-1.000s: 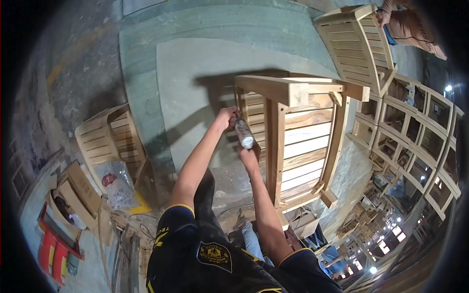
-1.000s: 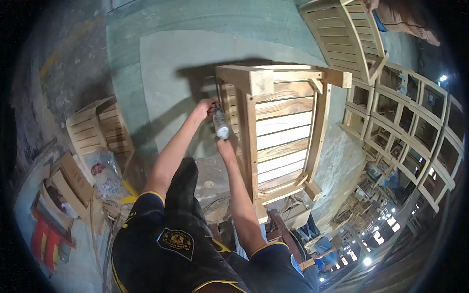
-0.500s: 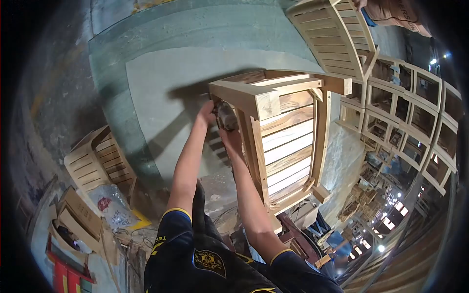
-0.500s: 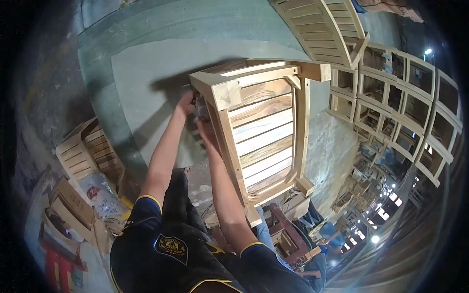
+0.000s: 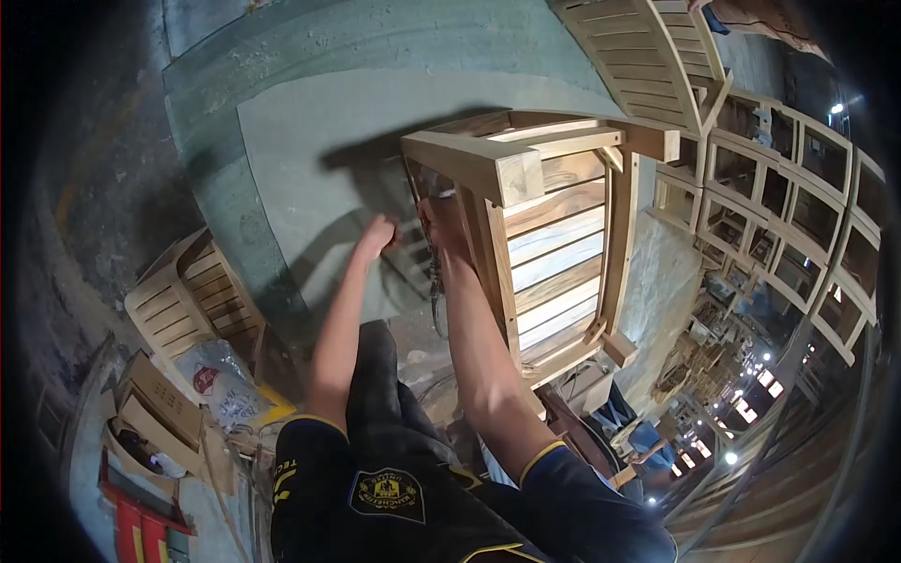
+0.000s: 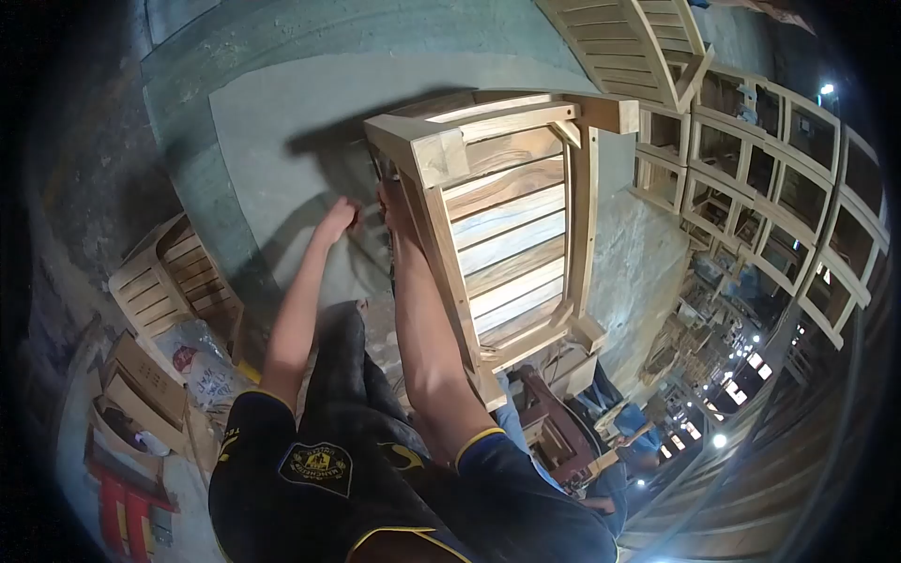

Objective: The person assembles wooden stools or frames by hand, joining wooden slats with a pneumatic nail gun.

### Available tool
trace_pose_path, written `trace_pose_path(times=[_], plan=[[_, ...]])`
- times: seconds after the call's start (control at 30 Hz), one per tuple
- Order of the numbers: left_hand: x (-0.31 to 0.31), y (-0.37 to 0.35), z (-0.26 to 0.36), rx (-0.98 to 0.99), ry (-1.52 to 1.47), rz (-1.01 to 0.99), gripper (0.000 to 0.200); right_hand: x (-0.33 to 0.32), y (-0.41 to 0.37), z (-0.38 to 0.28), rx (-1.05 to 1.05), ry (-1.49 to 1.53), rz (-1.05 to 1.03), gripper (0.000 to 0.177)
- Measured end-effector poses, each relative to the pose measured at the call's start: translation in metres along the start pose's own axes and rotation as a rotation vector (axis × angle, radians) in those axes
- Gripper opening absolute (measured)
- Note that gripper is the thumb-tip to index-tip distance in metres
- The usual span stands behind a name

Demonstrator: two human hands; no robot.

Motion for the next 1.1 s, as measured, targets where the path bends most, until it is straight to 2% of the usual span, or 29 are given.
trace_pose_path(times=[0.07,0.13,0.23,0.27,0.37,0.4,0.53,0.57,0.6,0.63,0.7,0.77,0.83,0.93,1.0,1.1], plan=[[-0.010,-0.015,0.003,-0.021,-0.027,0.071,0.019,0.006,-0.004,-0.014,-0.005,0.085,-0.065,0.012],[-0.017,-0.029,-0.006,-0.045,-0.081,0.174,0.017,0.003,-0.018,-0.016,0.019,0.107,-0.120,0.016],[-0.025,-0.030,-0.013,0.012,-0.253,0.239,0.016,-0.017,-0.097,-0.043,0.015,0.065,0.040,0.005],[-0.023,-0.032,-0.017,0.022,-0.454,0.286,0.013,-0.019,-0.085,-0.003,0.089,0.060,-0.095,0.012],[-0.005,-0.030,-0.021,-0.076,-0.637,0.218,0.012,-0.039,-0.120,0.033,0.049,0.020,-0.118,0.022],[0.008,-0.037,-0.015,-0.162,-0.724,0.254,0.013,-0.044,-0.129,0.047,0.076,-0.009,-0.153,0.023],[0.045,-0.025,-0.037,-0.272,-0.745,0.011,0.019,-0.062,-0.149,0.092,0.153,-0.046,-0.222,0.026],[0.052,-0.025,-0.043,-0.300,-0.724,0.011,0.020,-0.067,-0.151,0.100,0.167,-0.040,-0.220,0.026],[0.059,-0.027,-0.048,-0.327,-0.702,0.011,0.022,-0.069,-0.154,0.098,0.074,0.046,-0.226,0.025],[0.064,-0.028,-0.053,-0.354,-0.678,0.012,0.024,-0.074,-0.155,0.107,0.156,0.035,-0.236,0.025],[0.077,-0.028,-0.058,-0.412,-0.688,-0.135,0.025,-0.085,-0.157,0.125,0.320,0.019,-0.255,0.023],[0.084,-0.031,-0.060,-0.465,-0.633,-0.230,0.027,-0.097,-0.137,0.171,0.308,0.048,-0.245,0.022],[0.084,-0.031,-0.062,-0.504,-0.518,-0.275,0.029,-0.105,-0.137,0.180,0.312,0.054,-0.243,0.021],[0.094,-0.019,-0.077,-0.550,-0.557,-0.403,0.031,-0.114,-0.143,0.181,0.359,0.094,-0.235,0.018],[0.100,-0.016,-0.080,-0.532,-0.552,-0.410,0.032,-0.110,-0.143,0.172,0.255,0.085,-0.174,0.017],[0.110,-0.005,-0.082,-0.474,-0.505,-0.249,0.031,-0.111,-0.128,0.166,0.101,-0.082,-0.045,0.023]])
Point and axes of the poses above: each hand's wrist, its own y-axis towards the middle knuckle, its own x-axis out of the palm, z = x × y, the point moved 7 cm from there along y, towards the middle knuckle, and after that the axes turned 9 degrees about x, right-handed, at the moved point
